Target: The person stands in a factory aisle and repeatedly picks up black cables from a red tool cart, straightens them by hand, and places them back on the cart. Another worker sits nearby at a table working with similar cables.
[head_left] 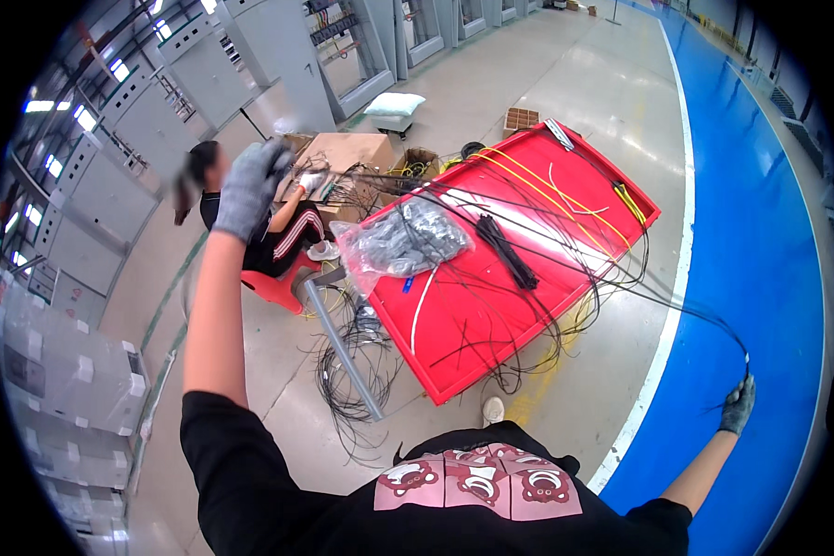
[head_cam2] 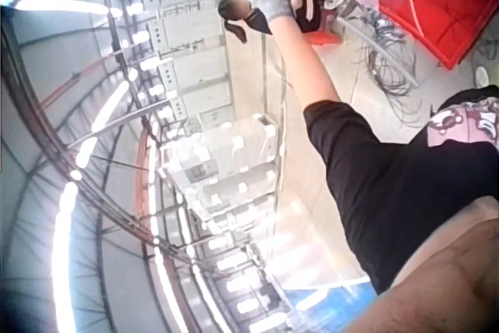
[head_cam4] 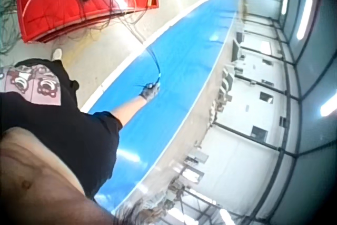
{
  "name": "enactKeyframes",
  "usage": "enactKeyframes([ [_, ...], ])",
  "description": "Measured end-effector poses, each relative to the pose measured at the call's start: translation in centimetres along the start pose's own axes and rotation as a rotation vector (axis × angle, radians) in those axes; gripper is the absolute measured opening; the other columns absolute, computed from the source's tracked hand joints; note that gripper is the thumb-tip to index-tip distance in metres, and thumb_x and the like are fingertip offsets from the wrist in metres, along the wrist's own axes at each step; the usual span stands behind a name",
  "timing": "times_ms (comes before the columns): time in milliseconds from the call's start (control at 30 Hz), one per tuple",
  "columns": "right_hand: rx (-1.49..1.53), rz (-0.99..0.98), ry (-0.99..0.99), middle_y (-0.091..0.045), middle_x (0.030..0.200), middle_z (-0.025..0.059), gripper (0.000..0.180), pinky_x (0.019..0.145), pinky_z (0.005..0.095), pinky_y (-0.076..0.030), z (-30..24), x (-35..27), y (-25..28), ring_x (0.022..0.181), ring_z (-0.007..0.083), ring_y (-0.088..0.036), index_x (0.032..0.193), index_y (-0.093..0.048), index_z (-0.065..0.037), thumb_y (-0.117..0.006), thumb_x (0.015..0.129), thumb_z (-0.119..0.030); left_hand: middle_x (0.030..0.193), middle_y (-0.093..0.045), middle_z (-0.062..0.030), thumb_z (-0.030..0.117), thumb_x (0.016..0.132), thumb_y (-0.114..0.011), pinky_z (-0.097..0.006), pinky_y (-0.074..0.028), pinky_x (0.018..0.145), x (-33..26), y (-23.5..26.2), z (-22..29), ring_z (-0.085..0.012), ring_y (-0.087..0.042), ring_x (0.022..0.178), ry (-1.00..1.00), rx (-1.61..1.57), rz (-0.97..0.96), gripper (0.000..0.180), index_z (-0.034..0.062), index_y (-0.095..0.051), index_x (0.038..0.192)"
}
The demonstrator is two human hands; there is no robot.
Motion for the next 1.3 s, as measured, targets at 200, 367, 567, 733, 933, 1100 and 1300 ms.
enactKeyframes([
  [200,0.154,-0.045,-0.177,-0.058,0.071,-0.0022,0.016,0.04,0.0198,-0.04,9.2,1.1,0.1,0.048,0.0067,-0.049,0.095,-0.056,-0.012,-0.058,0.09,-0.027,0.106,-0.059,-0.0122,0.033,0.087,-0.053,-0.042,-0.047,0.076,15.6,-1.3,8.5,-0.0324,-0.058,0.093,-0.237,0.591,0.277,0.025,0.0145,-0.06,0.102],
  [367,0.124,-0.149,-0.373,-0.061,0.075,-0.002,0.013,0.044,0.0188,-0.043,15.1,-0.8,-4.2,0.054,0.0062,-0.053,0.098,-0.058,-0.014,-0.056,0.091,-0.025,0.104,-0.059,-0.0148,0.031,0.088,-0.051,-0.044,-0.048,0.076,24.1,-8.8,9.2,-0.0336,-0.06,0.093,-0.019,0.428,0.101,0.026,0.015,-0.058,0.107],
  [567,0.134,-0.211,-0.558,-0.06,0.078,-0.0019,0.008,0.048,0.0205,-0.045,20.4,-4.4,-6.4,0.058,0.008,-0.054,0.095,-0.057,-0.015,-0.055,0.092,-0.022,0.096,-0.064,-0.0148,0.028,0.09,-0.049,-0.043,-0.05,0.076,26.4,-18.5,11.9,-0.0316,-0.063,0.091,0.141,0.251,0.003,0.021,0.0164,-0.059,0.104],
  [733,0.129,-0.186,-0.646,-0.06,0.084,-0.0011,0.008,0.05,0.0229,-0.047,20.6,-6.2,-6.4,0.063,0.009,-0.056,0.097,-0.056,-0.014,-0.056,0.091,-0.019,0.096,-0.063,-0.0173,0.033,0.09,-0.05,-0.045,-0.048,0.079,27.8,-21.2,10.2,-0.0335,-0.061,0.093,0.295,0.121,0.095,0.025,0.013,-0.061,0.101],
  [933,0.106,-0.281,-0.622,-0.058,0.083,0.0014,0.011,0.053,0.0232,-0.047,18.2,-5.3,-9.9,0.066,0.0102,-0.055,0.099,-0.055,-0.012,-0.057,0.09,-0.017,0.093,-0.062,-0.0211,0.038,0.09,-0.047,-0.047,-0.046,0.078,30.0,-15.7,6.2,-0.0391,-0.058,0.089,0.299,0.027,0.56,0.035,0.0088,-0.061,0.102],
  [1100,0.087,-0.331,-0.586,-0.055,0.081,0.0041,0.017,0.052,0.0239,-0.044,17.6,-4.7,-11.4,0.063,0.0119,-0.052,0.099,-0.053,-0.009,-0.06,0.088,-0.02,0.092,-0.061,-0.0216,0.038,0.091,-0.046,-0.047,-0.046,0.075,32.4,-13.4,5.3,-0.04,-0.058,0.087,0.174,0.045,0.654,0.036,0.0066,-0.061,0.099],
  [1300,0.085,-0.376,-0.587,-0.056,0.082,0.0024,0.012,0.052,0.0235,-0.045,17.3,-4.5,-12.2,0.063,0.0115,-0.052,0.099,-0.055,-0.011,-0.058,0.089,-0.018,0.1,-0.058,-0.0252,0.04,0.085,-0.056,-0.045,-0.046,0.081,32.1,-24.4,3.1,-0.0407,-0.057,0.094,0.276,0.052,0.124,0.04,0.0067,-0.057,0.107],
])
Point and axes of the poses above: each hand's wrist, its own x-axis towards the middle knuckle, its own y-axis out of the back of the hand, z = x × y, the point moved 10 cm from there along x, towards the middle knuckle
